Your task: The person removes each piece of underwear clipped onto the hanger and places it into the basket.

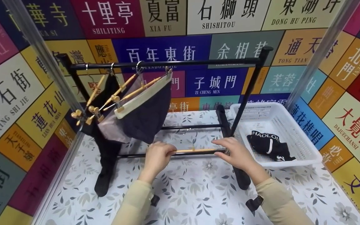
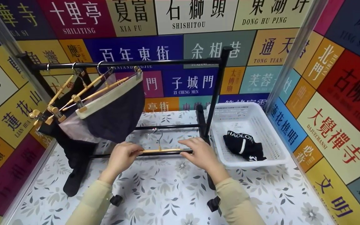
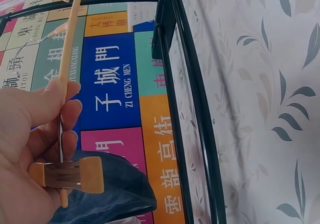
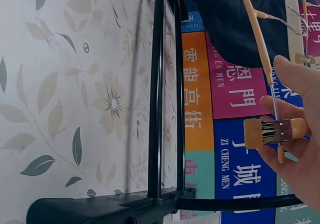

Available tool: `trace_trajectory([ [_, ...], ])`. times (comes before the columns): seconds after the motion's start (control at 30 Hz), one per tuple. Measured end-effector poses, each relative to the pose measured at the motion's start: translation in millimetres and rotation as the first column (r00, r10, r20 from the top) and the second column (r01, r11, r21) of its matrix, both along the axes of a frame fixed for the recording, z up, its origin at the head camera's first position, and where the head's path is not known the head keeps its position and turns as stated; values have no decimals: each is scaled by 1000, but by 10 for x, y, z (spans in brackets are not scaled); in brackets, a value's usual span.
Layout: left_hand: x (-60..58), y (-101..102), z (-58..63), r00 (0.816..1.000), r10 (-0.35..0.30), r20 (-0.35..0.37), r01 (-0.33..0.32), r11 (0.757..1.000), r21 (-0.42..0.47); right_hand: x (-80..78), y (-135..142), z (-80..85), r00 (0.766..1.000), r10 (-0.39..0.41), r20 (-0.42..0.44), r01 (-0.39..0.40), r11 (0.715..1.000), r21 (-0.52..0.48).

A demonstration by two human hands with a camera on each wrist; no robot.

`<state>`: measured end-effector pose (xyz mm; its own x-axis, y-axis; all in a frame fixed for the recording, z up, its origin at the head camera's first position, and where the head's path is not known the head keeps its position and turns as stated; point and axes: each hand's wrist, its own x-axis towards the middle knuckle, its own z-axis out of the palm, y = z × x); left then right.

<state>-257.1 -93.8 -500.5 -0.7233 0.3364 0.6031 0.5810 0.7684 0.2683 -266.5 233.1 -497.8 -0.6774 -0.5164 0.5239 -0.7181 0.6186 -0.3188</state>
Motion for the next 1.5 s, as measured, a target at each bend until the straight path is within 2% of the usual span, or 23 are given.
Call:
trace_trajectory([
  [0.27,12,3,26,1000,-9,16,9,1000,7,-4,-27,-24,994,45,-100,-48,998,-28],
  [0.6,24,-3,33,1000,-24,20,24,1000,13,-2,-25,-32,994,41,-103,-47,997,-55],
  [0.87,38,-34,114,995,-67,75,66,998,15,27,9,17,989,47,-140,-59,995,-82],
  [1.1,32,-131,230,995,-85,61,82,996,43,54,118,124,987,-14,-163,3,998,-70],
  [1.37,45,-254,359,999,-48,23,47,998,48,75,264,284,980,-88,-176,78,995,-64],
  [1.5,57,-308,415,999,-51,-2,51,998,38,71,353,381,978,-124,-170,112,991,-77],
])
